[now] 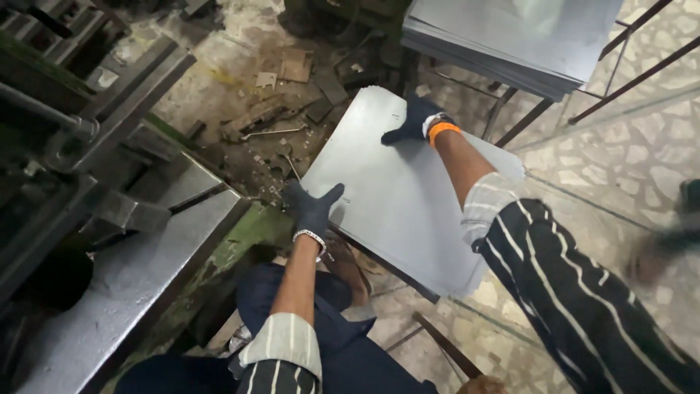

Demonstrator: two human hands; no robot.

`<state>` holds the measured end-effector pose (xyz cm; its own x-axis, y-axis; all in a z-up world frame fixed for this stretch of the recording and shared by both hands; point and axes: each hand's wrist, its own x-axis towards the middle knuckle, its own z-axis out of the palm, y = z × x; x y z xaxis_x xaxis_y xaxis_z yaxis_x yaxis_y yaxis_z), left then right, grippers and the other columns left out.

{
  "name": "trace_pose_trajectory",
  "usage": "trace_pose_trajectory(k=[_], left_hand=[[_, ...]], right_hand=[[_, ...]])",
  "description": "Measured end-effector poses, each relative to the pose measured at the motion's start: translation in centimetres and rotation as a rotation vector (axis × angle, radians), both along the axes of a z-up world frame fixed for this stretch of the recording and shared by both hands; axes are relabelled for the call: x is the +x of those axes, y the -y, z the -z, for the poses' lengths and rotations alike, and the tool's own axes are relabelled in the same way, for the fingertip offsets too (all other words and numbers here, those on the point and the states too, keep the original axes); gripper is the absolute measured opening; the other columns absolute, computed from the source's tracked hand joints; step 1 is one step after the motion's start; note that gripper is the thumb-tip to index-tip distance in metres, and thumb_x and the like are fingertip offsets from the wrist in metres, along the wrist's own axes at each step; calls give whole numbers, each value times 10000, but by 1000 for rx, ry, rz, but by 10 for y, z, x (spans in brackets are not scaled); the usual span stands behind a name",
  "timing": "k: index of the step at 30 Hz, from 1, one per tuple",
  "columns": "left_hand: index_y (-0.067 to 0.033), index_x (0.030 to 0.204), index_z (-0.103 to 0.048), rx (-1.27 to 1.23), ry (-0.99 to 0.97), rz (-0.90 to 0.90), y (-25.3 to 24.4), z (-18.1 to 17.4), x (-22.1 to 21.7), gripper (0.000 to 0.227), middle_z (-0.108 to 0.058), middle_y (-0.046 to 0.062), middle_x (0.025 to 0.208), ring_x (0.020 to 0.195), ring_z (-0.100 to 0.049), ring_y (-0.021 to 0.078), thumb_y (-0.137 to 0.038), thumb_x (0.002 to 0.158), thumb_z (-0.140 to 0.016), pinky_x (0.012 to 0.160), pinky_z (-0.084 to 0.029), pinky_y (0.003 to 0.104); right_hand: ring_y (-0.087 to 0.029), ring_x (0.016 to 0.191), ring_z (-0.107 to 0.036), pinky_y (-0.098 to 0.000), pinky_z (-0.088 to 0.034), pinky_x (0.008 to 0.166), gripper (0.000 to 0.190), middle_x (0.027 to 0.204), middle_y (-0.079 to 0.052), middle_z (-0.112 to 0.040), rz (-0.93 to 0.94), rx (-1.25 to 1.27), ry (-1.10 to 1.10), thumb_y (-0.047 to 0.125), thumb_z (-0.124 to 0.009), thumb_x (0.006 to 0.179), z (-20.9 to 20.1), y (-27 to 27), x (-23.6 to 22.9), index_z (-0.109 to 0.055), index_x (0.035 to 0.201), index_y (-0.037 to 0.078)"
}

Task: Placing rectangular metal sheets into an industrial press and stacking the processed sheets.

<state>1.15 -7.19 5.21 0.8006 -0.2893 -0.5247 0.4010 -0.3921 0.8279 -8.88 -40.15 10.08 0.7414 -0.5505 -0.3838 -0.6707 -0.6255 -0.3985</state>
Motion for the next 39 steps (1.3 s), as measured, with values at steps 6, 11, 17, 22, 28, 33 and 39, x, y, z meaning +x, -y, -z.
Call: trace_pose_trajectory(k=[6, 11, 17, 22, 28, 33, 39], left_hand=[[-153, 1642, -152, 42, 59, 136, -3, -43, -19, 1242, -196, 206, 1679, 1544, -219, 352, -388, 713, -942, 1274, -211, 503], [-157, 1629, -215, 79, 59, 178, 2, -27, -10, 1227, -273, 190, 1662, 1539, -245, 345, -435, 687, -950, 1266, -221, 500], [-192, 1612, -295, 52, 43, 185, -13, -47, -11, 1130, -312, 146, 1653, 1527, -286, 291, -460, 709, -919, 1257, -278, 439], [-251, 1648, -171, 105, 70, 194, -25, -46, -5, 1111, -253, 75, 1684, 1520, -312, 239, -478, 799, -852, 1244, -300, 431], [-171, 1606, -224, 332, 151, 94, -46, -33, -2, 720, -446, 192, 1565, 1425, -478, 357, -81, 944, -495, 1245, -341, 466], [-202, 1034, -768, 350, 314, 272, -43, 62, 29, 246, -750, 48, 897, 858, -710, 267, -211, 811, -665, 780, -585, 413], [-213, 1006, -773, 483, 290, 452, -35, 44, 12, 323, -765, 38, 1043, 1135, -694, 277, -227, 699, -677, 996, -541, 451]], right_hand=[[-360, 1351, -533, -493, -443, 1119, 1255, 1414, -207, -597, -16, -34, -21, 799, -875, 499, -6, -8, 3, -502, 1425, 40], [-325, 1345, -539, -472, -449, 1124, 1245, 1421, -168, -601, -2, -36, -53, 816, -863, 498, 18, 7, 14, -517, 1424, 60], [-316, 1425, -461, -462, -387, 1192, 1343, 1549, -140, -489, 35, -57, -78, 829, -834, 498, 38, 0, 18, -390, 1517, 76], [-345, 1353, -527, -529, -402, 1108, 494, 1491, -114, -544, -122, -518, 296, 344, -429, 1071, 4, -89, 19, -439, 1538, 186], [-399, 1450, -391, -634, -285, 1174, 958, 1523, -98, -516, -656, -365, 289, 736, -700, 696, -16, -207, 41, -530, 1463, 189], [-338, 1348, -473, -669, -332, 1093, 925, 1417, -36, -580, -766, -576, 305, 822, -617, 627, 45, -219, 78, -601, 1364, 264], [-396, 1258, -541, -721, -351, 1040, 459, 1275, -90, -651, -724, -611, 321, 472, -634, 800, 19, -234, 71, -693, 1203, 258]])
